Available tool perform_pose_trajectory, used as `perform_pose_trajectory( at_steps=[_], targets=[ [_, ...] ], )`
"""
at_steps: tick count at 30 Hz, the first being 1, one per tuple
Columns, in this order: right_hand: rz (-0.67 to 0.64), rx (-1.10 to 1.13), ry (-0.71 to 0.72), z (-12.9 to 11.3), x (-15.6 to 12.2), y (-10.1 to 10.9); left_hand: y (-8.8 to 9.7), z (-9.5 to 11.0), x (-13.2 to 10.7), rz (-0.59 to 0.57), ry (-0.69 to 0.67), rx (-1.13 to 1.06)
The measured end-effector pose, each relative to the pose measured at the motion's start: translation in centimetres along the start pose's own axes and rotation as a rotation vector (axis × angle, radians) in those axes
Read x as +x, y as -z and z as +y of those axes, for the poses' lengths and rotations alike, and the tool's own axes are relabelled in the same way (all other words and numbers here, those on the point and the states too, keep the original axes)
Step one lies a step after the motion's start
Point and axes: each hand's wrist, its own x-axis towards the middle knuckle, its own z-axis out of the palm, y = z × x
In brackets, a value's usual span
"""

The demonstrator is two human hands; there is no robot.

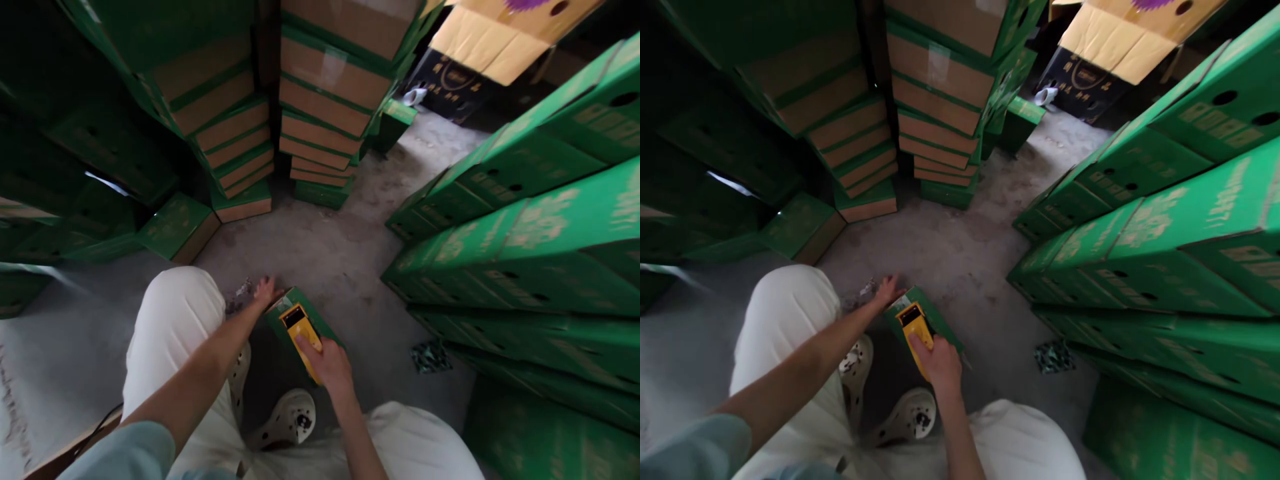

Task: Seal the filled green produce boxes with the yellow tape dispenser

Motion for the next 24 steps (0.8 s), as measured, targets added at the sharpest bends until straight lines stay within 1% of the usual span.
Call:
perform_pose_trajectory(
  at_steps=[2, 4, 5, 7, 9, 10, 12, 14, 16, 17, 19, 20, 21, 22, 23, 24],
  targets=[
    [-0.004, 0.003, -0.011, -0.1, 0.0, -0.2, 0.5, 0.4, -0.5, 0.045, 0.021, 0.033],
    [0.003, -0.009, -0.015, -0.3, 0.1, -0.5, 0.5, 0.8, -1.4, 0.044, 0.008, 0.053],
    [0.008, -0.012, -0.012, -0.4, 0.1, -0.5, 0.3, 0.9, -2.0, 0.016, -0.032, 0.051],
    [0.006, 0.005, 0.007, -0.4, -0.2, -0.4, -0.4, 0.8, -3.2, -0.064, -0.165, 0.038],
    [-0.004, 0.042, 0.037, 0.4, -0.9, 0.0, -1.1, 0.4, -4.0, -0.132, -0.277, 0.028],
    [-0.011, 0.064, 0.047, 1.2, -1.4, 0.2, -1.3, 0.2, -4.1, -0.153, -0.301, 0.029],
    [-0.039, 0.092, 0.034, 3.4, -2.6, 0.9, -1.5, -0.2, -4.0, -0.165, -0.295, 0.042],
    [-0.068, 0.085, -0.029, 5.7, -3.7, 1.3, -1.6, -0.3, -3.7, -0.147, -0.28, 0.082],
    [-0.083, 0.07, -0.089, 7.4, -4.4, 1.6, -1.7, 0.1, -3.7, -0.108, -0.262, 0.153],
    [-0.092, 0.075, -0.099, 7.9, -4.5, 1.6, -1.7, 0.4, -3.9, -0.071, -0.249, 0.203],
    [-0.118, 0.108, -0.082, 8.4, -4.3, 1.6, -2.0, 1.0, -4.8, 0.063, -0.257, 0.334],
    [-0.133, 0.12, -0.07, 8.4, -4.2, 1.6, -2.1, 1.2, -5.6, 0.136, -0.304, 0.416],
    [-0.14, 0.124, -0.058, 8.4, -4.0, 1.6, -2.4, 1.4, -6.5, 0.178, -0.387, 0.509],
    [-0.137, 0.118, -0.048, 8.3, -3.9, 1.5, -2.6, 1.5, -7.4, 0.169, -0.504, 0.611],
    [-0.129, 0.106, -0.047, 8.1, -3.9, 1.5, -2.9, 1.5, -8.4, 0.105, -0.64, 0.718],
    [-0.122, 0.093, -0.051, 8.0, -3.9, 1.5, -3.2, 1.4, -9.2, 0.001, -0.776, 0.824]
  ],
)
